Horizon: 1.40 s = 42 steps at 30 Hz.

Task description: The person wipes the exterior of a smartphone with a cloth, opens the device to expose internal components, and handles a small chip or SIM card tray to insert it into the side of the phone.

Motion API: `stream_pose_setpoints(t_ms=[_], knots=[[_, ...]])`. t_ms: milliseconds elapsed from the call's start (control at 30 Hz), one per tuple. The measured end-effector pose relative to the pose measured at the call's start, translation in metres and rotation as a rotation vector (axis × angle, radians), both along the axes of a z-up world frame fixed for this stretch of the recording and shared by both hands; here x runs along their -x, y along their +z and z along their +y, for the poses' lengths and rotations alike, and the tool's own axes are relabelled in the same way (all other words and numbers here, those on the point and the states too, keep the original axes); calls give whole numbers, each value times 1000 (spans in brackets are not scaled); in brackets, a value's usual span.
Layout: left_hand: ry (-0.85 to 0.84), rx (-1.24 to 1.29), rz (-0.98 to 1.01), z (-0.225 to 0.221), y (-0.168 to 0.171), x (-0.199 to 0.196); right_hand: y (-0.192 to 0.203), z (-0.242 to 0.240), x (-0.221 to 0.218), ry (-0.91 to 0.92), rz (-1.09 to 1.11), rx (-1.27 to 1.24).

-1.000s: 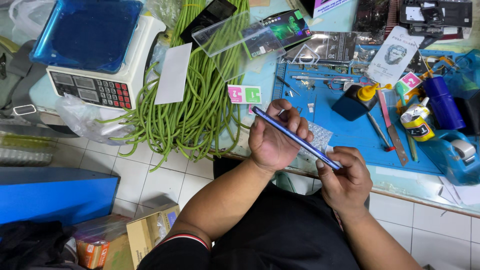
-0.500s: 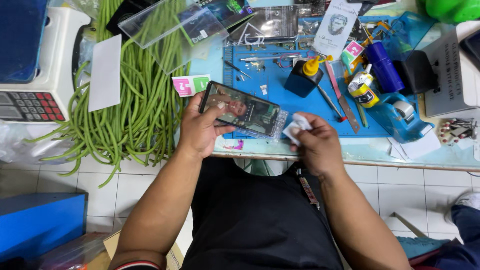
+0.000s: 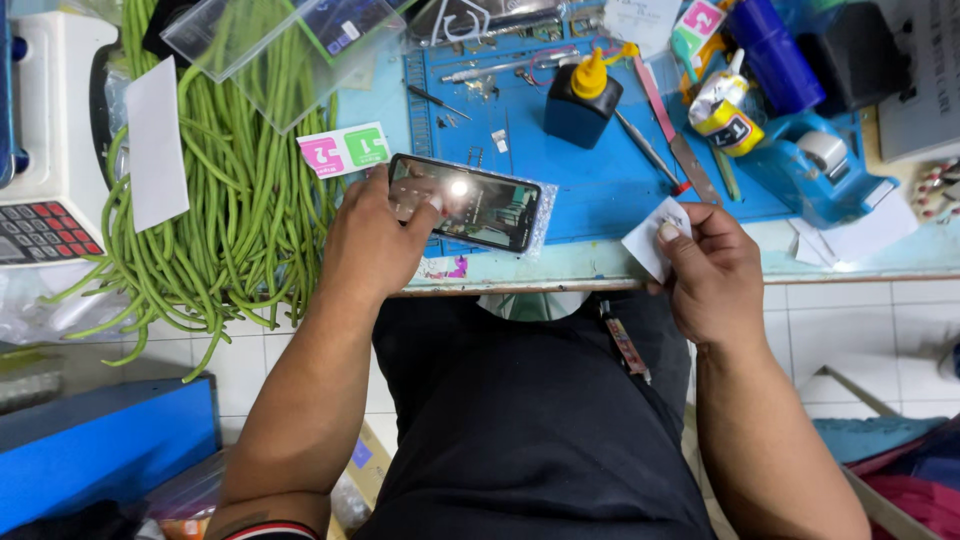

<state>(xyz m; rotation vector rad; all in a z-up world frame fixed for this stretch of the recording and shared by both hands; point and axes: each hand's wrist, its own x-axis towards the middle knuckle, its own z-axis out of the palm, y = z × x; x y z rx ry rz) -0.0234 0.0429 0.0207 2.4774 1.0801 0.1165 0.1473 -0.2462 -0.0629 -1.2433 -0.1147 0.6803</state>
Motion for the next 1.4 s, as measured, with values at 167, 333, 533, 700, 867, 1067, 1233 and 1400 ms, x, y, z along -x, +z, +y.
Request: stream_pose_setpoints(t_ms=[167,333,533,700,867,1067,1233,1400], knots=[[1,-137,195,-11,19,-8,5,-7,-3,-5,16,-171],[-300,-133,-181,-19,21,-46,14,3,-14,-41,161,-165],[-581,-18,-480,-20,-20,-136,13,29,-25,6,159,-201],[-718,3,-471,-20,-18,-138,7,26,-28,-12,219,-244],[-878,-227,-526,-34,4,-122,9,23,-28,-16,247,-272],[-841,-518,-417,-43,15,-118,14,28,-25,11,332,-332],[-845,-681,-437,-43,13,-119,21,25,-21,12,334,-305],[-859,-814,-431,-43,10,-119,18,24,-18,7,359,-304]])
